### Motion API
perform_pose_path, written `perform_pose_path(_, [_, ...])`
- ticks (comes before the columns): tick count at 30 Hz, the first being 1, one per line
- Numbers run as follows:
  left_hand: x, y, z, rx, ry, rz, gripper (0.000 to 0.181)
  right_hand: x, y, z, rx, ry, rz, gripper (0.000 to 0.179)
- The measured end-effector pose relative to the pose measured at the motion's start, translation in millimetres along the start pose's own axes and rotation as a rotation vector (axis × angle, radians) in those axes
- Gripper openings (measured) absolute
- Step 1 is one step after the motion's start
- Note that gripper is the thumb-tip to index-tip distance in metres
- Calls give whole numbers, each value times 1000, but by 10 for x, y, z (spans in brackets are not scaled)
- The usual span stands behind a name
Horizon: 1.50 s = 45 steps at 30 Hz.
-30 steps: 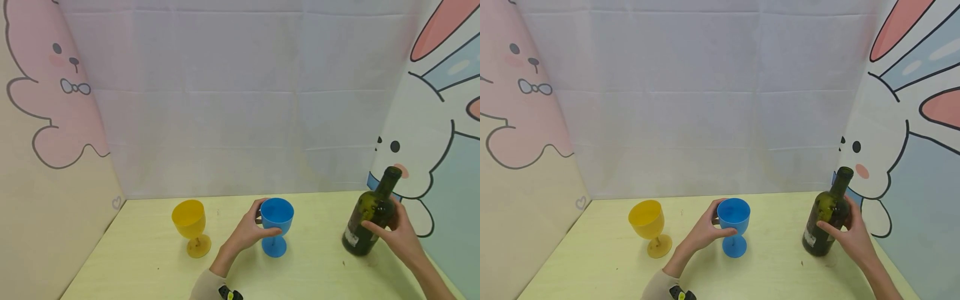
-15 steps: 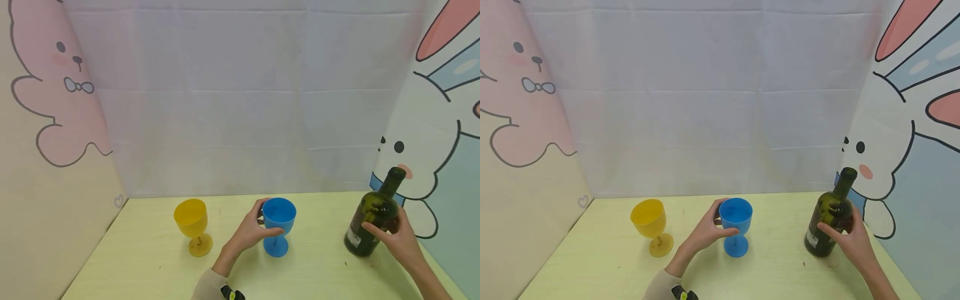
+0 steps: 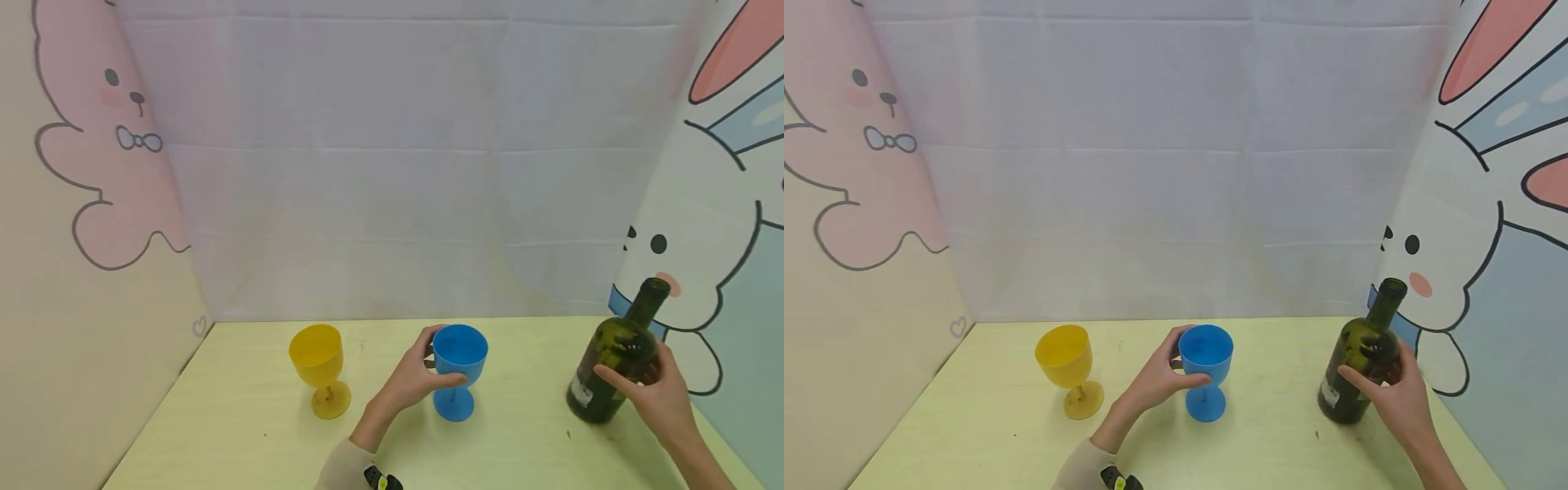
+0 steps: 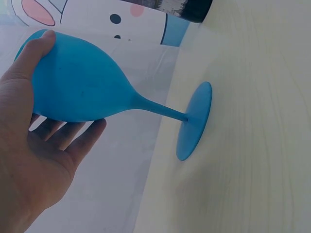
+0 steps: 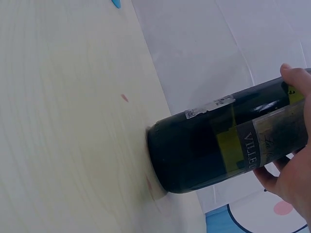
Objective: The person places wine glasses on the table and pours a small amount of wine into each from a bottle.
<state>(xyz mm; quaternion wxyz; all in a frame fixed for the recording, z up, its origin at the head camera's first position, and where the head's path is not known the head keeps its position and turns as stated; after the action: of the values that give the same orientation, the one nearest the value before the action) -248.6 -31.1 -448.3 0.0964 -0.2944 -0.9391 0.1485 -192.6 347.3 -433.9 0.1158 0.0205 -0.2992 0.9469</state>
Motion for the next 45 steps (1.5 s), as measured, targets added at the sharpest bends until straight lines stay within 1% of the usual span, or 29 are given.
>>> perform_pose_path(6, [6, 19, -7, 0, 4, 4, 78, -34, 3, -3, 2, 17, -16, 98])
perform_pose_path(8, [13, 19, -7, 6, 8, 9, 78, -46, 1, 2, -2, 9, -19, 98])
perform_pose_path(13, [22, 7, -21, 11, 7, 16, 80, -67, -14, 47, 13, -70, -50, 94])
perform_pose_path(16, [23, -2, -33, 8, 5, 12, 80, -62, -28, 90, 25, -122, -86, 90])
perform_pose_path(19, [25, -8, -31, 18, 8, 7, 80, -63, -43, 128, 32, -149, -114, 95])
perform_pose_path(21, [27, -8, -25, 20, 11, 5, 80, -76, -48, 150, 26, -151, -131, 100])
perform_pose_path(25, [27, -1, -8, 17, 15, 9, 79, -138, -27, 207, -12, -149, -164, 107])
perform_pose_path(28, [22, 0, -3, 15, 17, 9, 79, -179, 3, 282, -41, -174, -194, 109])
perform_pose_path(31, [10, -8, -6, 17, 17, 3, 79, -198, 27, 377, -60, -227, -211, 109])
perform_pose_path(35, [-1, -15, -12, 17, 11, -1, 78, -214, 36, 486, -58, -314, -224, 110])
perform_pose_path(40, [3, -8, -2, 12, 9, 2, 79, -241, 21, 587, -58, -386, -225, 112])
perform_pose_path(42, [5, -4, 1, 15, 9, 2, 78, -240, 16, 615, -53, -442, -227, 113])
perform_pose_path(45, [0, -2, 3, 16, 10, 1, 78, -225, 15, 636, -39, -567, -227, 114])
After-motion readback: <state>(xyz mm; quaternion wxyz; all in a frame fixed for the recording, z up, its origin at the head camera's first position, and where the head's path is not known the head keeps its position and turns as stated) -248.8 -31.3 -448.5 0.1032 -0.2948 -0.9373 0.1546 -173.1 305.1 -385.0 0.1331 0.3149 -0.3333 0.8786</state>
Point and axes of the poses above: each hand's wrist, its own x-axis towards the middle knuckle, its own y-axis out of the palm, z = x × y, the point moved 1 cm from there along x, towards the middle knuckle, and after that the axes turned 11 degrees about z, right-handed, at the moved point
